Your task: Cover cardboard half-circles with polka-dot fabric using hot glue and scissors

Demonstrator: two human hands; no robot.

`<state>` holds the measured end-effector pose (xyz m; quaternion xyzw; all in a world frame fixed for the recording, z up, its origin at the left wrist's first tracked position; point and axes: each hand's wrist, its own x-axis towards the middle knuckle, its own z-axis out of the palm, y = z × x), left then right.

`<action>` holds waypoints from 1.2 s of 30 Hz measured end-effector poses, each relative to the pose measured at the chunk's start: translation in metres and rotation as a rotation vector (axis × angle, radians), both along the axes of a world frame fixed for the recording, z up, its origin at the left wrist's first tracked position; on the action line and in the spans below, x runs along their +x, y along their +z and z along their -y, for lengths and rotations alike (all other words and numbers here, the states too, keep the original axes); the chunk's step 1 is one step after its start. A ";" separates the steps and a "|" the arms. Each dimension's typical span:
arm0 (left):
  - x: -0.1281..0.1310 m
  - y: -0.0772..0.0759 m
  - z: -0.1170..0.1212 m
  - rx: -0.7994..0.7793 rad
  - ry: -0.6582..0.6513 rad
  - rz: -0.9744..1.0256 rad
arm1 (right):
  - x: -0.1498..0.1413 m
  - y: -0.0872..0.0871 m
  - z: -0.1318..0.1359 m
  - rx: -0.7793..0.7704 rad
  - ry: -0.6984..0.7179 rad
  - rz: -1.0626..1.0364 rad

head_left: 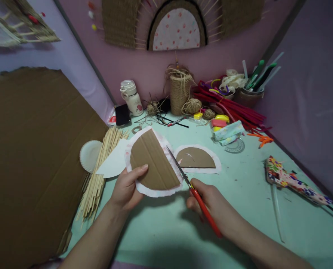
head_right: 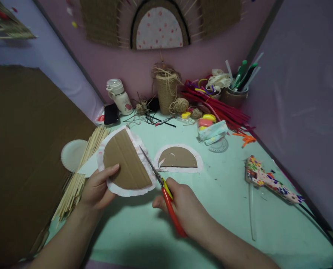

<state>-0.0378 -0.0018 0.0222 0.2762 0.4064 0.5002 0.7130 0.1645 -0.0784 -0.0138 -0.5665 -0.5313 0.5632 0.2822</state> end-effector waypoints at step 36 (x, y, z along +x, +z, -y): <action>-0.002 -0.003 0.001 0.033 -0.046 -0.021 | 0.003 0.006 0.001 -0.012 0.002 0.002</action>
